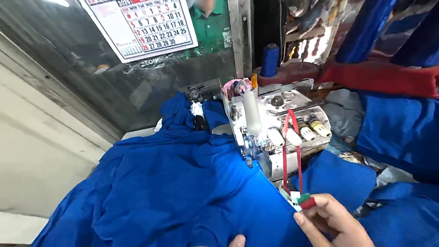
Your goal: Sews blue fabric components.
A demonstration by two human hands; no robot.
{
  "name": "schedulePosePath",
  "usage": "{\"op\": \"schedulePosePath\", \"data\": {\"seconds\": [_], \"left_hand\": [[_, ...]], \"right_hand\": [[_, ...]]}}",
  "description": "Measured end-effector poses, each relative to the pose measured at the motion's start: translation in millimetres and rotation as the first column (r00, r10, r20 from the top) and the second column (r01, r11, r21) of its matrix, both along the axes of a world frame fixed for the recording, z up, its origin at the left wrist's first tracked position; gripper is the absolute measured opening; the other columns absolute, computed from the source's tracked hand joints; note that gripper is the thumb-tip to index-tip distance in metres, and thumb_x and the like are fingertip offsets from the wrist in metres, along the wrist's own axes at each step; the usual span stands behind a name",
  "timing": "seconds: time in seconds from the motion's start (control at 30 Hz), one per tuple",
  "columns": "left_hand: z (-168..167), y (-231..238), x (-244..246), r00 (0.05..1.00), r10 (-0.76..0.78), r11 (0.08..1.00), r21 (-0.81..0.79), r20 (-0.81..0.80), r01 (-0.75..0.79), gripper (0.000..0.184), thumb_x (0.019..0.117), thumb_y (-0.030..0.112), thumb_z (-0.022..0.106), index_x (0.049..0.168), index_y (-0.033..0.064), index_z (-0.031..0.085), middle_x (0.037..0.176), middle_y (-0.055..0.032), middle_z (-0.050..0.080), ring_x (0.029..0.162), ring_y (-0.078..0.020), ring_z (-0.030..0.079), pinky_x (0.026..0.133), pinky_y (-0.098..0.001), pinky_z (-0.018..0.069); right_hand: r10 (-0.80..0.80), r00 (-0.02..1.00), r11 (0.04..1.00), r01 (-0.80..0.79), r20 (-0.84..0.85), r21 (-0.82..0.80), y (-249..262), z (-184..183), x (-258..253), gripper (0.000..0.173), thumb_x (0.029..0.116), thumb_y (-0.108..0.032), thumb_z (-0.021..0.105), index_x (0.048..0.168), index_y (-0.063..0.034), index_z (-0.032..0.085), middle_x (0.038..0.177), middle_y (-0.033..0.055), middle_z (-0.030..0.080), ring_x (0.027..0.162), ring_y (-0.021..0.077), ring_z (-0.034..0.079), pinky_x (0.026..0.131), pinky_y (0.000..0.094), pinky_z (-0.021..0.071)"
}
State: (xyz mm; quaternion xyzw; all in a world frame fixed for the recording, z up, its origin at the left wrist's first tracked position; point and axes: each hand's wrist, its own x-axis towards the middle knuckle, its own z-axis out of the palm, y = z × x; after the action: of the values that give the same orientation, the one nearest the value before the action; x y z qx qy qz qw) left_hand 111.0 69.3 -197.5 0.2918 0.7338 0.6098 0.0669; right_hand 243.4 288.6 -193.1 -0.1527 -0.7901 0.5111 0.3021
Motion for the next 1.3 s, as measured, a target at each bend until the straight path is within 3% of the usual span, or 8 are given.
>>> {"op": "schedulePosePath", "data": {"seconds": [0.17,0.3,0.5,0.67,0.83,0.97,1.17,1.3], "left_hand": [[60.6,-13.0,-70.1,0.975,0.039,0.995,-0.076,-0.219,-0.057,0.052,0.0913,0.012,0.077,0.131,-0.0084,0.05,0.115,-0.0058,0.072,0.107,-0.0126,0.07,0.096,-0.0346,0.0613],[43.6,-10.0,-92.9,0.99,-0.136,0.991,-0.006,-0.048,0.136,0.06,0.0951,0.011,0.072,0.141,-0.01,0.041,0.127,-0.0133,0.067,0.117,-0.0225,0.067,0.102,-0.041,0.0576],[38.1,-24.2,-67.8,0.995,-0.054,0.97,0.243,0.08,0.033,0.047,0.1013,0.018,0.063,0.142,0.0065,0.045,0.127,-0.0004,0.065,0.116,-0.0138,0.065,0.098,-0.0374,0.0577],[11.2,-16.8,-28.7,1.0,0.015,0.998,0.067,0.011,-0.016,0.043,0.0883,0.011,0.08,0.121,-0.0083,0.06,0.108,-0.0112,0.074,0.102,-0.0213,0.073,0.09,-0.039,0.0628],[52.1,-26.9,-50.8,0.993,0.029,0.967,0.254,-0.112,0.0,0.032,0.0935,0.012,0.074,0.122,0.004,0.061,0.108,-0.007,0.072,0.098,-0.0194,0.071,0.087,-0.0366,0.0618],[11.3,-8.9,-17.2,0.992,0.089,0.986,0.131,0.087,-0.1,0.065,0.0868,0.022,0.082,0.136,-0.0061,0.05,0.118,-0.0115,0.07,0.108,-0.0195,0.07,0.095,-0.0396,0.0612],[33.4,-26.7,-15.6,0.992,0.027,0.999,0.034,-0.125,-0.023,0.059,0.0807,0.008,0.086,0.127,-0.0116,0.055,0.11,-0.0137,0.073,0.102,-0.0223,0.072,0.092,-0.0397,0.0631],[38.3,-26.8,-23.0,0.986,0.026,1.0,-0.014,-0.164,-0.028,0.051,0.0804,0.009,0.087,0.121,-0.0077,0.062,0.107,-0.0105,0.075,0.099,-0.0199,0.074,0.09,-0.0383,0.0646]], "right_hand": [[0.056,0.997,0.925,-0.074,-0.06,-0.373,-11.4,15.7,-48.9,0.028,0.0963,-0.005,0.068,0.12,-0.0007,0.054,0.1,0.0085,0.07,0.081,0.0209,0.072,0.066,0.0354,0.0638],[-0.085,0.994,0.857,0.036,-0.072,-0.513,-35.4,4.8,-62.7,0.038,0.0941,-0.004,0.07,0.126,0.0021,0.049,0.095,0.01,0.071,0.072,0.02,0.07,0.059,0.0326,0.0609],[-0.125,0.964,0.988,0.142,0.234,-0.058,-46.0,-25.5,-53.1,0.066,0.0869,-0.034,0.079,0.142,-0.012,0.05,0.098,-0.0076,0.073,0.082,0.0048,0.07,0.072,0.0285,0.0624],[-0.114,0.961,0.993,0.108,0.251,0.038,-30.0,-19.7,-43.2,0.058,0.0879,-0.035,0.078,0.139,-0.0215,0.054,0.095,-0.012,0.074,0.082,0.0028,0.072,0.073,0.0275,0.0636],[-0.037,0.962,0.999,0.04,0.271,-0.005,-17.3,-13.3,-43.1,0.041,0.0925,-0.024,0.069,0.132,-0.0226,0.058,0.094,-0.011,0.076,0.079,0.0047,0.072,0.07,0.0256,0.0627],[0.01,0.997,0.951,0.012,0.07,-0.308,-35.9,-11.2,-41.3,0.033,0.0999,-0.016,0.054,0.133,-0.0143,0.054,0.097,0.0026,0.073,0.083,0.0167,0.071,0.07,0.032,0.0604],[-0.037,0.997,0.984,0.049,0.073,-0.174,-41.1,-19.5,-33.5,0.045,0.0942,-0.026,0.074,0.133,-0.0167,0.053,0.094,-0.0059,0.075,0.077,0.0105,0.073,0.066,0.0263,0.0637],[0.062,0.997,0.932,-0.075,-0.047,-0.356,-31.2,-13.2,-30.3,0.039,0.0945,-0.018,0.074,0.13,-0.0094,0.059,0.096,0.0065,0.075,0.083,0.0217,0.074,0.074,0.0337,0.0645]]}}
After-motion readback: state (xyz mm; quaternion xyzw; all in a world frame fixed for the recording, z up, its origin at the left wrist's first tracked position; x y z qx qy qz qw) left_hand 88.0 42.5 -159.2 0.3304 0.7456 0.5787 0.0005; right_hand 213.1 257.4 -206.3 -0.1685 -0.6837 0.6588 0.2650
